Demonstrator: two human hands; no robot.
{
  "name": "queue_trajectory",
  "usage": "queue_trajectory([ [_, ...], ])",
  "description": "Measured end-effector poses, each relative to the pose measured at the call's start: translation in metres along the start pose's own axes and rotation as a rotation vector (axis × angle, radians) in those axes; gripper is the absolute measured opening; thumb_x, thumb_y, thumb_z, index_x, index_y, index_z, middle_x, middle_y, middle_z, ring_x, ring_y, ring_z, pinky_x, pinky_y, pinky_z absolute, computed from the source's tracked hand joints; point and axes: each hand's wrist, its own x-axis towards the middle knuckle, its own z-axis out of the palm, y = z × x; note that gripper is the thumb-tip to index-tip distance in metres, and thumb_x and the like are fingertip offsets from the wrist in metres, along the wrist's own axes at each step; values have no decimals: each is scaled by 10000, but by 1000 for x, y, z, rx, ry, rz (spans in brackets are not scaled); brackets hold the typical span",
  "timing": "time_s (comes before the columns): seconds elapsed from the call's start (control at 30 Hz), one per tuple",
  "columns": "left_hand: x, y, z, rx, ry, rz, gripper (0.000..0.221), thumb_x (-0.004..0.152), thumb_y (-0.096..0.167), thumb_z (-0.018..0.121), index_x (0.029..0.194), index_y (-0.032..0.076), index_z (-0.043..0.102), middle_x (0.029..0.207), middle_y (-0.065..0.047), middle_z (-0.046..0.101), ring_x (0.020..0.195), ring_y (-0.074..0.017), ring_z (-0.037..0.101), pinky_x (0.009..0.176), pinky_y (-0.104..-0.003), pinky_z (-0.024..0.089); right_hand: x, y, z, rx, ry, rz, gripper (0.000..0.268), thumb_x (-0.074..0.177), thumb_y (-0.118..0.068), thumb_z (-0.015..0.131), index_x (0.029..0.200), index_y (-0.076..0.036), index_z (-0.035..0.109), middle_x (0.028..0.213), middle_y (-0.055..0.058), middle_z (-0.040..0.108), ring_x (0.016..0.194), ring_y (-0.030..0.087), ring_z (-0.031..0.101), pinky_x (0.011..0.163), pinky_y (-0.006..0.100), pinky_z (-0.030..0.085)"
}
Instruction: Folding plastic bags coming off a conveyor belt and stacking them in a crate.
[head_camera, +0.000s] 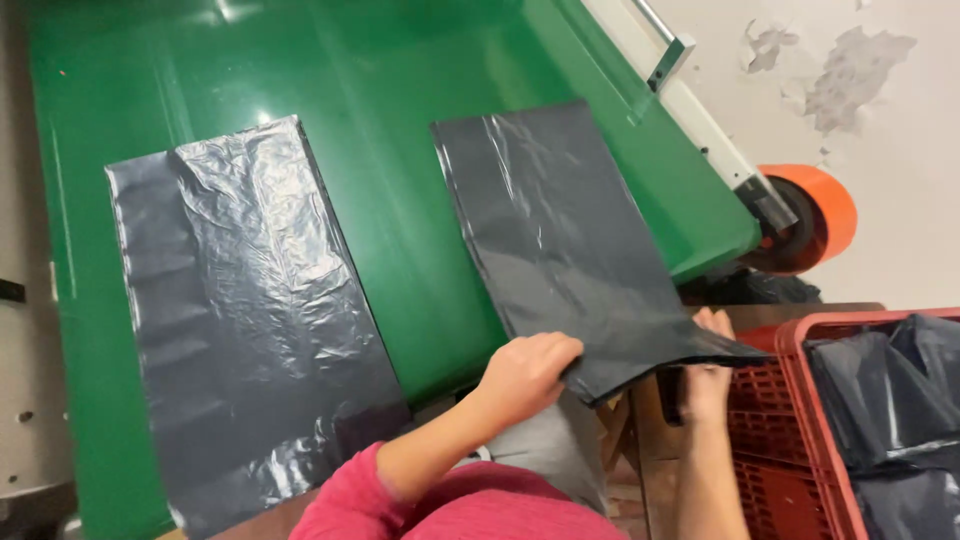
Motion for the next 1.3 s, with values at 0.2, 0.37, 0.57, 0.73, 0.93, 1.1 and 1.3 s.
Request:
queue_trajectory([
  [0.2,9,-11,-74,-392,37,-459,334,759,1,718,1086,56,678,901,-130,723,770,-302,718,686,-380,570,31,-40,11,357,-243,40,215,1028,23,683,1191,29,544,1081,191,661,1204,360,689,1027,486,569],
  [0.37,67,-124,-68,-264,298,-611,276,951,198,672,1143,0,675,879,-194,741,798,-361,721,709,-390,566,113,-88,118,-105,-301,21,432,858,42,710,1279,26,613,1194,53,716,1062,167,679,917,300,547],
  [0.57,63,-297,27,213,205,-639,396,942,318,681,1182,4,656,852,-248,711,804,-458,679,689,-543,527,207,2,144,-963,-259,-173,512,823,-249,868,1218,-15,643,1140,176,723,1046,337,703,886,431,548],
  [0.73,66,-286,27,198,161,-732,335,963,313,653,1108,11,642,836,-231,713,811,-459,676,705,-555,523,215,-33,178,-1159,-241,-348,616,808,-291,819,1339,-79,589,1279,144,658,1161,370,614,941,506,493],
  [0.93,74,-241,-2,334,224,-712,411,926,278,694,1224,13,592,1044,-208,693,965,-421,653,746,-523,536,253,-20,215,-1235,-572,-539,640,797,-299,819,1375,-112,615,1335,124,617,1231,357,527,991,528,409],
  [1.1,81,-166,16,379,141,-439,528,862,351,760,1276,95,556,1260,-138,629,1138,-362,592,862,-481,533,267,-19,243,-1414,-681,-258,394,788,-309,823,1144,-174,723,1174,39,700,1209,298,556,1031,496,402],
  [1.3,46,-199,55,-1034,107,-955,760,965,660,409,1443,76,500,1358,-144,614,1248,-294,604,1053,-418,467,210,-72,230,-1074,-523,-564,281,828,-153,771,1086,-117,665,1000,65,691,1038,312,630,919,446,431],
])
